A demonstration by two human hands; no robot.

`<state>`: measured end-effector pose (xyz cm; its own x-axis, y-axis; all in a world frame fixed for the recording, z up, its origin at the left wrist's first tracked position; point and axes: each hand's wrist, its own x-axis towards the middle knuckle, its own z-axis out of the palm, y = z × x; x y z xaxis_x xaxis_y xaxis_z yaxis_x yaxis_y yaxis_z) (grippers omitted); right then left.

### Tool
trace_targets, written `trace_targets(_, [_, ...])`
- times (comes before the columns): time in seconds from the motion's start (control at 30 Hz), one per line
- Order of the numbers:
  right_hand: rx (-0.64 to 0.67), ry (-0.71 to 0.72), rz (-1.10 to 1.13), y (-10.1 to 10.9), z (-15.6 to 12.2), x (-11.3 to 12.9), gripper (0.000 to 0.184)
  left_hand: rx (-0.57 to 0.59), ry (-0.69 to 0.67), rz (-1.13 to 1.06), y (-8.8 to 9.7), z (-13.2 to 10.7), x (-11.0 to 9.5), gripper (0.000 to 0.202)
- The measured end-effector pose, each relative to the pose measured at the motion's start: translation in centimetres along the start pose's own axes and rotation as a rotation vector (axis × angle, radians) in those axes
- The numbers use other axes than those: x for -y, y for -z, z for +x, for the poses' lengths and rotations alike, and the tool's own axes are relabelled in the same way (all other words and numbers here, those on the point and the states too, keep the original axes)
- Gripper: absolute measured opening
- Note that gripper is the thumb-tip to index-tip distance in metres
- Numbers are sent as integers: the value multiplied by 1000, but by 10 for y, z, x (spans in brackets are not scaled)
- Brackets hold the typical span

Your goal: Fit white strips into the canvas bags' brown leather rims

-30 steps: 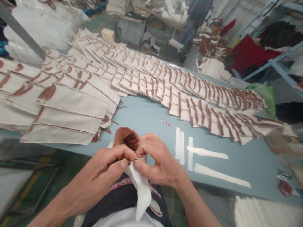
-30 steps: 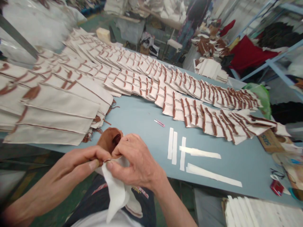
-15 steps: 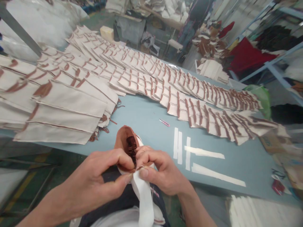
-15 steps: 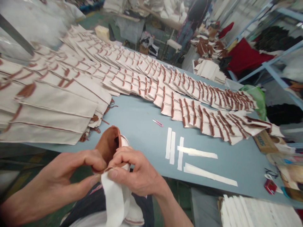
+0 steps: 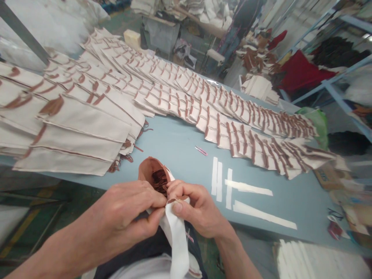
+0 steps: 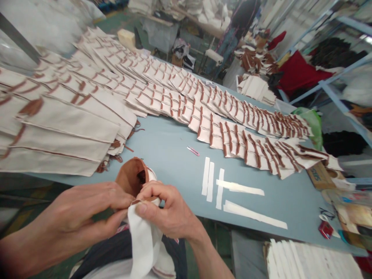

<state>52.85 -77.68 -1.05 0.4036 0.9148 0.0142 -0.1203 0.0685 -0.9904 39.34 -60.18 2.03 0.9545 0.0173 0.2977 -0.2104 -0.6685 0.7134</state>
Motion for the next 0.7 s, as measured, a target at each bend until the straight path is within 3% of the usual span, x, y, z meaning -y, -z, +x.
trace_targets(0.17, [-5,12,-97,-1,0,-2,51,-58,93,-11,-5,3,-2,22])
trace_targets(0.33, [-1,26,-131,0,0,-3,43,-18,304,-151,-7,3,-2,22])
trace_targets(0.53, [-35,-4,-217,-3,-1,0,21,-23,492,-394,-7,2,-4,23])
trace_targets(0.7, [-76,-42,-272,-7,0,3,17,21,625,-505,-4,5,-6,26])
